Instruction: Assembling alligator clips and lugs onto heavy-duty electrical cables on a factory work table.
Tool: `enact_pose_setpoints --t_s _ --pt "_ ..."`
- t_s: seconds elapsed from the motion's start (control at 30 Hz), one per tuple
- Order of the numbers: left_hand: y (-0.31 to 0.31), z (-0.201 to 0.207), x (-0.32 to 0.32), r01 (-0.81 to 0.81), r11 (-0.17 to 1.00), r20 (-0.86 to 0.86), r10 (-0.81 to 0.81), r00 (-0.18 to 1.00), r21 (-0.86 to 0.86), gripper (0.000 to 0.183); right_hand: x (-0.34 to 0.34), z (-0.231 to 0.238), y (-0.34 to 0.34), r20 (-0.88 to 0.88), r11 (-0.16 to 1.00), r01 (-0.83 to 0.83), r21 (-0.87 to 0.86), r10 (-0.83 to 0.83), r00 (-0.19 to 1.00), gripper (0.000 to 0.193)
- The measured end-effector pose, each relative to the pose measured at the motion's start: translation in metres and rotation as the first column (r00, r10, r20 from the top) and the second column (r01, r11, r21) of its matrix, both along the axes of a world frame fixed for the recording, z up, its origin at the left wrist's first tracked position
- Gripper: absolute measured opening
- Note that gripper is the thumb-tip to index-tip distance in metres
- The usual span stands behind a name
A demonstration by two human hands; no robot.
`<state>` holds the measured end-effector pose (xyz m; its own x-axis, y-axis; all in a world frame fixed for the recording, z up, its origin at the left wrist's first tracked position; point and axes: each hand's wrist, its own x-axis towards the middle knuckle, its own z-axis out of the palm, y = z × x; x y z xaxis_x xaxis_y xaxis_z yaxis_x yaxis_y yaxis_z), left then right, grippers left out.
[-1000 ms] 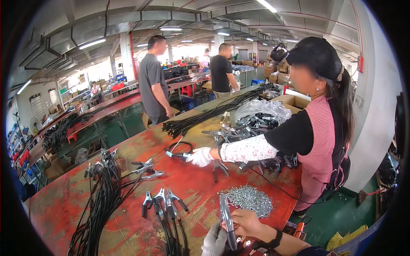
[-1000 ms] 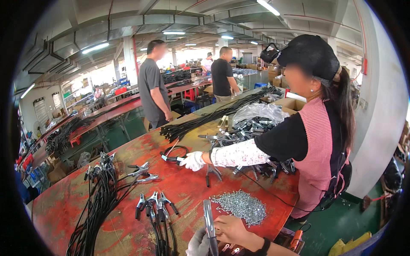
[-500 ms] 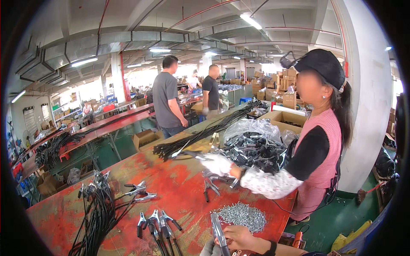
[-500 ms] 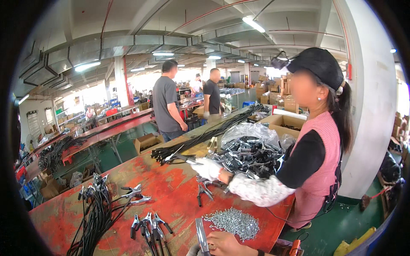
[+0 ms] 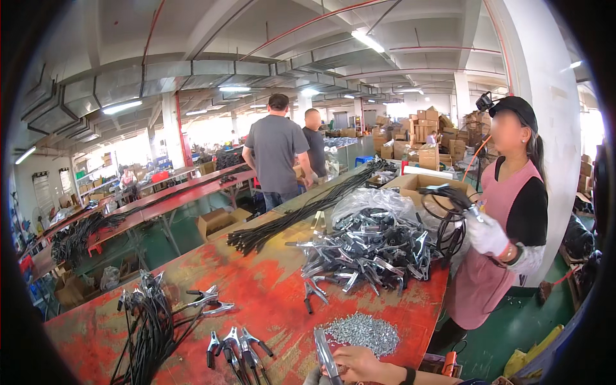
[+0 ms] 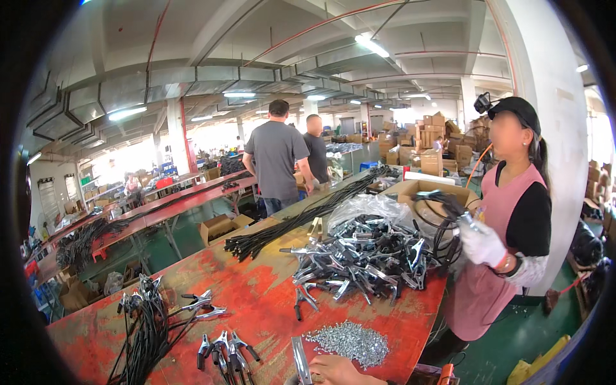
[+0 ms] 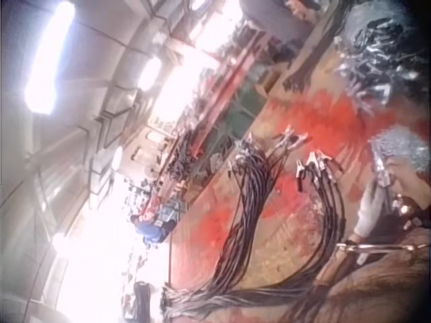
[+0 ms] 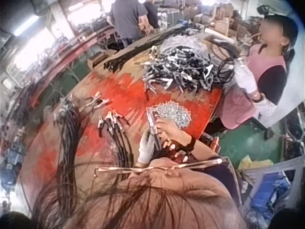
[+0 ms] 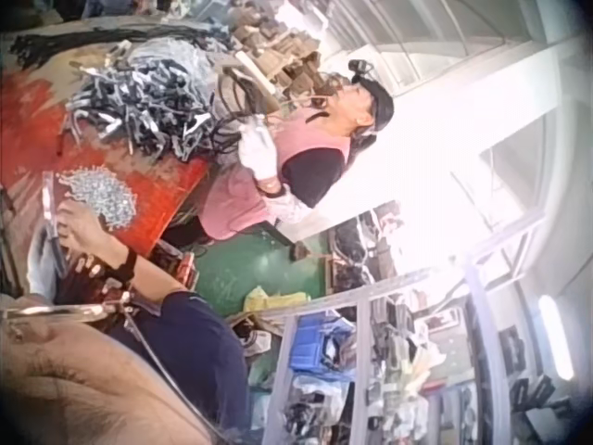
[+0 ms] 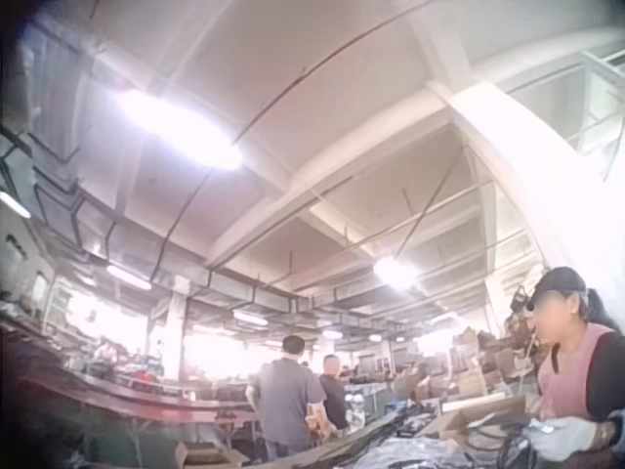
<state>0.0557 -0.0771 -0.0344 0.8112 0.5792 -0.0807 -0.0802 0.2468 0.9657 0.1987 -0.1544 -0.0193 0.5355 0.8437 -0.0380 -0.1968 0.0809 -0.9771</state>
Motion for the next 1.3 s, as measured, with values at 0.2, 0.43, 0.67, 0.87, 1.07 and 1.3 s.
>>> enact_pose_setpoints --t_s 0.2,0.43,0.67,0.87,1.07,1.3 --pt "-0.006 0.01 0.002 0.016 0.998 0.036 -0.014 0.999 -0.054 0.03 0.011 -0.024 0.001 0.543 1.0 -0.005 0.005 0.001 0.84 0.023" --pt "-0.01 0.032 -0.003 -0.048 0.998 0.012 0.048 0.999 -0.029 0.031 0.011 -0.027 0.011 0.365 0.996 -0.014 0.084 -0.018 0.931 0.014" --pt "-0.007 0.019 -0.002 0.045 0.998 0.054 -0.043 0.998 -0.046 0.031 0.005 -0.02 0.006 -0.656 0.995 -0.003 0.101 0.069 0.751 0.018" --pt "0.009 -0.04 0.0 0.078 0.974 0.089 -0.061 0.994 -0.211 0.038 0.021 -0.071 0.02 0.219 0.995 -0.035 0.09 0.015 0.976 0.038" --pt "0.01 -0.019 -0.005 0.093 0.974 -0.018 -0.099 0.995 -0.204 0.041 0.017 -0.017 0.012 0.883 0.997 -0.039 0.069 -0.043 0.467 0.027" --pt "-0.005 0.004 0.005 -0.023 0.994 -0.033 0.019 0.999 -0.104 0.029 0.01 -0.001 0.0 0.899 0.992 -0.021 0.123 -0.103 0.427 0.019"
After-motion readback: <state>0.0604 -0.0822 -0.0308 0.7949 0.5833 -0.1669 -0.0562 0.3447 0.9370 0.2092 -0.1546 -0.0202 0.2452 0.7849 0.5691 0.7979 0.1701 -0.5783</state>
